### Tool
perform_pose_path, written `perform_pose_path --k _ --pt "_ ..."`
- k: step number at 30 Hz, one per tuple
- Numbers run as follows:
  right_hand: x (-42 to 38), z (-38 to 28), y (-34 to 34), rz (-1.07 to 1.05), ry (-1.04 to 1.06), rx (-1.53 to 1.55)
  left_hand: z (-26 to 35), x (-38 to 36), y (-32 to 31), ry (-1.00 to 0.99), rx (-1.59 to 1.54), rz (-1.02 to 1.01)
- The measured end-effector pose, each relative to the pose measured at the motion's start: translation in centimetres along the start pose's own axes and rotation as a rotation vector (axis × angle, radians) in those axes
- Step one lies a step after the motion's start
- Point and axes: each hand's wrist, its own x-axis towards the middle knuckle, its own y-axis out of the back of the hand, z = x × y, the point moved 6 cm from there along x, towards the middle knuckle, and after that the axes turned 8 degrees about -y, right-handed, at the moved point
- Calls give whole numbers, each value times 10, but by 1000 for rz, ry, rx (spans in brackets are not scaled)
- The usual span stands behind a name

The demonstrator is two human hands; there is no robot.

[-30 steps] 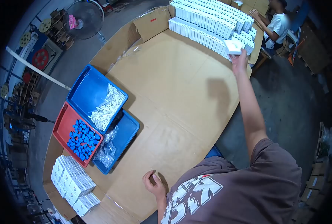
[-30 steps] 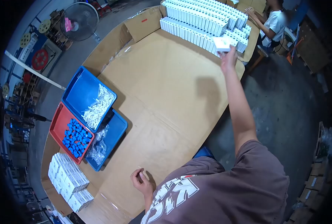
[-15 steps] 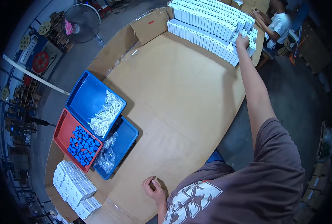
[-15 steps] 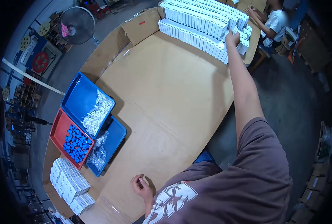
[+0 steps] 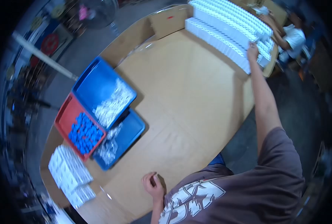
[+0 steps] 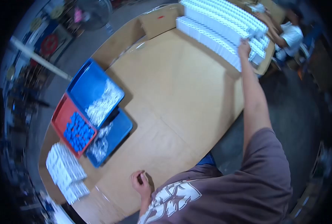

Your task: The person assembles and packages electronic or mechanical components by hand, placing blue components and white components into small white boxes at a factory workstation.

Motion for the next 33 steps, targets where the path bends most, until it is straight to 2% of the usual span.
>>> perform_pose_path --k 1,2,4,5,6,7,8,9,12,14,16,19,22,24,27,30,33 --pt "33 23 -14 -59 78 -92 3 -2 2 6 29 5" --pt "73 56 -21 -104 251 -273 3 -3 1 -12 34 16" --pt "147 121 -55 -92 694 -691 1 -2 7 -28 60 45" --pt "173 140 -82 -2 898 -843 2 1 8 -39 61 57" --pt "151 133 -100 296 1206 -1022 0 0 10 -34 55 83" --pt "153 119 -81 108 698 -680 -3 -2 10 -39 40 100" --pt "97 74 -34 113 241 -260 -4 -3 13 -27 44 122" --pt "100 74 -32 102 233 -166 -2 -2 16 -23 37 136" --pt "-21 -1 3 125 319 -98 -3 -4 22 -30 29 178" --pt "-119 -43 6 -39 301 131 -4 -7 25 -21 23 215" --pt "-218 -69 -6 -210 382 263 -8 -10 29 -6 8 253" --pt "-391 -151 10 -454 545 305 -17 -14 39 102 -56 320" --pt "-500 -205 14 -722 642 349 -41 -23 70 112 17 386" --pt "-578 -256 8 -1135 595 413 -80 -42 129 218 89 467" --pt "-650 -318 3 -1422 696 400 -134 -73 203 266 235 492" --pt "-725 -385 0 -1578 930 416 -168 -99 277 301 432 486" --pt "-806 -458 9 -1575 1173 292 -185 -119 323 296 630 486"
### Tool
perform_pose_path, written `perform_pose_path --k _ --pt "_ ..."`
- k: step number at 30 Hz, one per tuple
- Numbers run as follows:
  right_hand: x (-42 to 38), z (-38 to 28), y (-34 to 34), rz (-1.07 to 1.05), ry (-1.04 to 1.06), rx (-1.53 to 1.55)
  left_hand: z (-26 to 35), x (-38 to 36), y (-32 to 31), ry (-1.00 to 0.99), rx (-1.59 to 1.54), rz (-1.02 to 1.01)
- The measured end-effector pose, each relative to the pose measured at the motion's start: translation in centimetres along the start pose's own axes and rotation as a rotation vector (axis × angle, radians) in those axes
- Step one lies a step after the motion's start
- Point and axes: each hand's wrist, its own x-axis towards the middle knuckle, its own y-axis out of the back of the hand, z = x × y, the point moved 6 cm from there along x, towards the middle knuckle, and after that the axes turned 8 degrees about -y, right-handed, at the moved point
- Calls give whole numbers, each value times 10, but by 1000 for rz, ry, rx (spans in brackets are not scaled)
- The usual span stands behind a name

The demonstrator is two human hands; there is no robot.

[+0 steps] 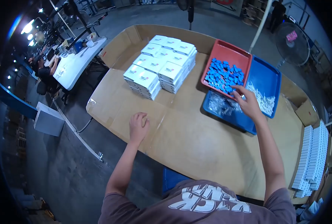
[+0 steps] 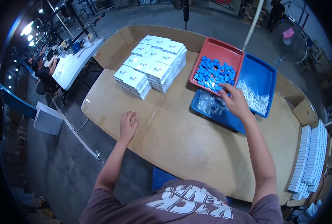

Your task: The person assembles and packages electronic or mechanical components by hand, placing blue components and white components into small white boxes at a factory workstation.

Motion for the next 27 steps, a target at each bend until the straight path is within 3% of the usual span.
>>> perform_pose_path --k 5,11,14,20,27 --pt "145 -89 -64 -36 336 -55 -28 -2 9 -38 111 132" --pt "294 -160 -144 -212 272 -165 -22 2 20 1 53 60" --pt "353 -180 -180 -188 253 -352 -26 5 21 -4 12 54" --pt "423 -174 -242 -283 34 -502 -27 7 27 12 -37 87" --pt "450 -148 -262 -413 -100 -460 -33 6 25 28 -48 81"
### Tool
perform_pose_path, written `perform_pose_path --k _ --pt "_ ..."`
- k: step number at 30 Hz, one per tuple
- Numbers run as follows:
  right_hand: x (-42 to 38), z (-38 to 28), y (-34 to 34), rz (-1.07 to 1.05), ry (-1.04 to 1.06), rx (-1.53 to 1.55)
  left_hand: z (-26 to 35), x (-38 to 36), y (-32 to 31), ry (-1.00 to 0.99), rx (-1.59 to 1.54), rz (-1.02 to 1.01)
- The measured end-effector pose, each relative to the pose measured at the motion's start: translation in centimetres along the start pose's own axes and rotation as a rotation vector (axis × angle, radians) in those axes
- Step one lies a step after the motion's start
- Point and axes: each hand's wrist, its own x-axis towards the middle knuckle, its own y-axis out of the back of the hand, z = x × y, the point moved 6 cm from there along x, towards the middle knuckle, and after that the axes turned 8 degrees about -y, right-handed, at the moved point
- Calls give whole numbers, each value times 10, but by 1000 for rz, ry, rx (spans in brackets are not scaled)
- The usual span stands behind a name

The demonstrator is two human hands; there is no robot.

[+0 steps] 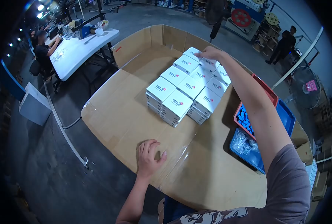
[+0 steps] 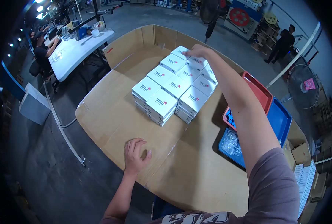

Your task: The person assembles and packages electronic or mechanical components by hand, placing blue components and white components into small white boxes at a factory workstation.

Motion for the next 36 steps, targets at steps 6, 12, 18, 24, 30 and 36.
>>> perform_pose_path --k 6,12,18,24,30,36 --pt "3 0 9 203 64 253 1 1 1 9 -14 26" --pt "-96 -27 58 801 462 858 0 -2 0 17 1 46" --pt "-190 -5 73 802 596 976 5 -2 -2 15 22 40" --pt "-300 70 36 530 451 1454 -3 -5 -13 26 40 22" --pt "-442 186 -88 188 237 2117 4 -16 -15 8 -16 111" --pt "-575 271 -223 203 -197 2559 127 -55 -84 371 -579 -116"
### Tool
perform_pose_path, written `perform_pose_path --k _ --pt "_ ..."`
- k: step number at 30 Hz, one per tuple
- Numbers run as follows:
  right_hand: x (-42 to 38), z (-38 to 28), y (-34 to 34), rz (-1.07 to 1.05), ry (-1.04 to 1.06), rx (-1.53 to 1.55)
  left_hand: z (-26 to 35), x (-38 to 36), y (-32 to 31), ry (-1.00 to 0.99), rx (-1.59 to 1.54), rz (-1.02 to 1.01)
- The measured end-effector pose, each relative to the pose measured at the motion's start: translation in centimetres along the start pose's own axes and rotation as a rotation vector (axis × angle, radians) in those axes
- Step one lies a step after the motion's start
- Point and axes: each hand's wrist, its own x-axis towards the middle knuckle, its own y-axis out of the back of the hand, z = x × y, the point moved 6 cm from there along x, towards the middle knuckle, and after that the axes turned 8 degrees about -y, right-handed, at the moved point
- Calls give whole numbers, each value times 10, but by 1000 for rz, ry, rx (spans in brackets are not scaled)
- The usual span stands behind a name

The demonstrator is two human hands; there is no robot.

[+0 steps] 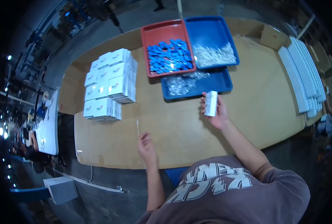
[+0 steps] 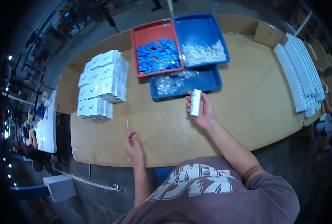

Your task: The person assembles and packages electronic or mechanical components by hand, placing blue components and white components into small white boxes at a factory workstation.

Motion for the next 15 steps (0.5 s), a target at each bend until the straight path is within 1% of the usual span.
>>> perform_pose_path --k 2,3,4,6,8,9,11,13,15 --pt "-28 2 28 23 12 5 40 -35 -74 189 -198 -330" --pt "-36 2 36 11 15 30 42 -54 -110 282 -351 -477" --pt "-41 -3 40 10 40 -46 45 -71 -142 380 -508 -615" --pt "-47 -11 43 3 72 -200 87 -95 -180 560 -542 -890" --pt "-48 -18 35 -14 125 -420 117 -108 -201 712 -725 -978" --pt "-52 -18 27 -30 146 -532 128 -107 -205 717 -785 -967" --pt "-67 -18 0 -47 268 -945 146 -103 -215 719 -910 -939" --pt "-71 -21 -16 -93 495 -1375 145 -99 -218 731 -882 -881" --pt "-73 -17 -16 -87 565 -1361 139 -99 -214 737 -847 -820"
